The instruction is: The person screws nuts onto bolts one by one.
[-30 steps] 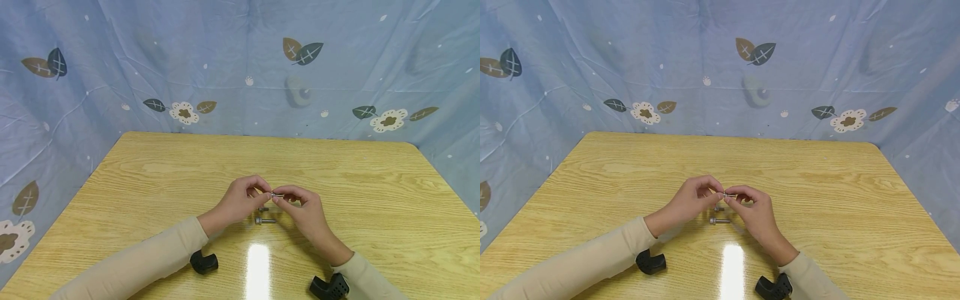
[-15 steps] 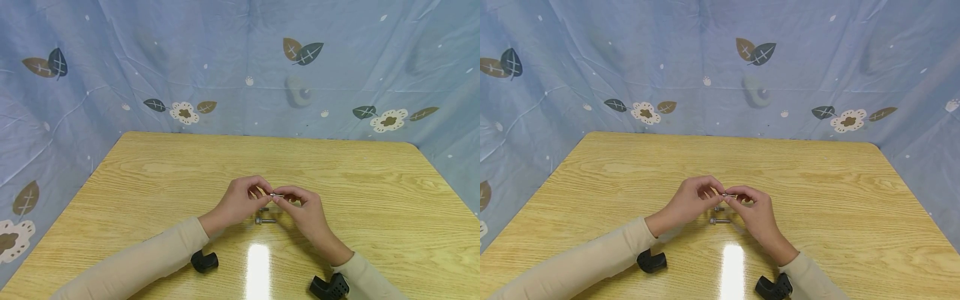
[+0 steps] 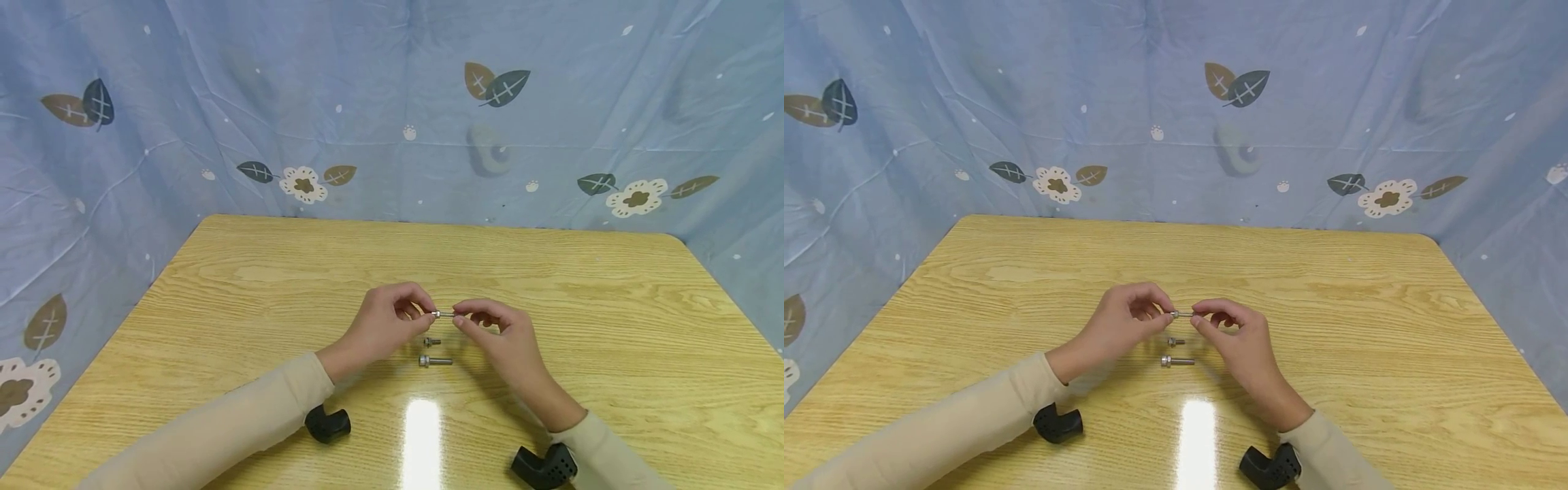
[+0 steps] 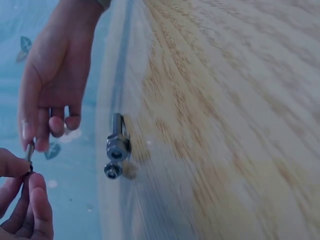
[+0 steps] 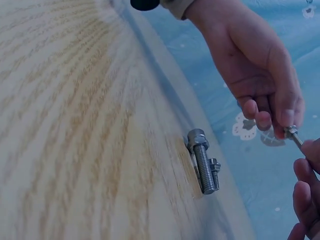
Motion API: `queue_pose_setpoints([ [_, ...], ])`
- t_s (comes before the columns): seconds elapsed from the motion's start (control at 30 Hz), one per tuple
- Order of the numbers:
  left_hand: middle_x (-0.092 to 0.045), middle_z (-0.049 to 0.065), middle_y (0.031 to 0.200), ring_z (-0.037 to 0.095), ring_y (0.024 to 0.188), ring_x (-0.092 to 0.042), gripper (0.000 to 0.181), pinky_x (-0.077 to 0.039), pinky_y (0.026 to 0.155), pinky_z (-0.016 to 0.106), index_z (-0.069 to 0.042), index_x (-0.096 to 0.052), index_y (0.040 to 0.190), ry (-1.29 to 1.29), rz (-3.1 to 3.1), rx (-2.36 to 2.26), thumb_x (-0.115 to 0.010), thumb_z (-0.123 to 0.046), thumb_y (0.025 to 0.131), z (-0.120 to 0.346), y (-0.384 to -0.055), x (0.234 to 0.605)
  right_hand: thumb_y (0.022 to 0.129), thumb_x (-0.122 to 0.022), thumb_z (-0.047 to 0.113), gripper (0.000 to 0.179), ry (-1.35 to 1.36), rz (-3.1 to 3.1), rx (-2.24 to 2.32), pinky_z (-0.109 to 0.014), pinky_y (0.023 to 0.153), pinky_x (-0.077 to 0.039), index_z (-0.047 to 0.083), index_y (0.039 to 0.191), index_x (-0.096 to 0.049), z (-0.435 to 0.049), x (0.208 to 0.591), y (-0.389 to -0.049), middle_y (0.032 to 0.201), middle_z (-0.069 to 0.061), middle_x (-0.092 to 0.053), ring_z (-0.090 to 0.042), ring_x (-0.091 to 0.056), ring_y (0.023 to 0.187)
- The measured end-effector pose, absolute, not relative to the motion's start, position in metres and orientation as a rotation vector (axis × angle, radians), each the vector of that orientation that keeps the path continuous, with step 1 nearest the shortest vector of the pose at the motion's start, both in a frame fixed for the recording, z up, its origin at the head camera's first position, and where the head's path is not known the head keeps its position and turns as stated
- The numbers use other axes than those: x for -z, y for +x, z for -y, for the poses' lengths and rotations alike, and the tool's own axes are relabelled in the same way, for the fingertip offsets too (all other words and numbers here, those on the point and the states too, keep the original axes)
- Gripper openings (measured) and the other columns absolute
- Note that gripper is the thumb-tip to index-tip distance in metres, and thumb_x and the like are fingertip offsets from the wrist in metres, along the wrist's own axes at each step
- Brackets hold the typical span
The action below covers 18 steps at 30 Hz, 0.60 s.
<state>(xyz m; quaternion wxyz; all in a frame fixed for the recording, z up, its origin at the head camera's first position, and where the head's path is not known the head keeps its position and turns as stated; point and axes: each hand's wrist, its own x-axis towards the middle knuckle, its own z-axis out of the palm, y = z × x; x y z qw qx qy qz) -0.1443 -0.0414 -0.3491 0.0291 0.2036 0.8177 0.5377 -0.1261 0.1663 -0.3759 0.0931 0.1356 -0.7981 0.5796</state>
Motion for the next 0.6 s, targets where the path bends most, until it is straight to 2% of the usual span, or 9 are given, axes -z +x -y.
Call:
queue_pose_setpoints([
  [0.3,-0.068,-0.003,0.092,0.012,0.077,-0.065,0.006,-0.055,0.066,0.027,-0.017,-0.070,0.088,0.618,-2.492,-1.656,-0.070,-0.011,0.088,0.0475,-0.1450,0.3478,0.088,-0.071,0.010,0.011,0.520,2.355,-1.652,-0.021,0.073,-0.046,0.004,0.097,-0.073,-0.1676,0.3767,-0.1281,0.091,0.008,-0.072,-0.006,-0.060,0.080],
  [0.6,-0.068,-0.004,0.093,0.011,0.077,-0.066,0.005,-0.055,0.068,0.029,-0.016,-0.070,0.089,0.605,-2.488,-1.634,-0.069,-0.012,0.088,0.0470,-0.1466,0.3482,0.087,-0.072,0.011,0.007,0.444,2.382,-1.632,-0.021,0.072,-0.046,0.010,0.093,-0.075,-0.1635,0.3765,-0.1278,0.088,0.003,-0.073,-0.005,-0.059,0.078],
])
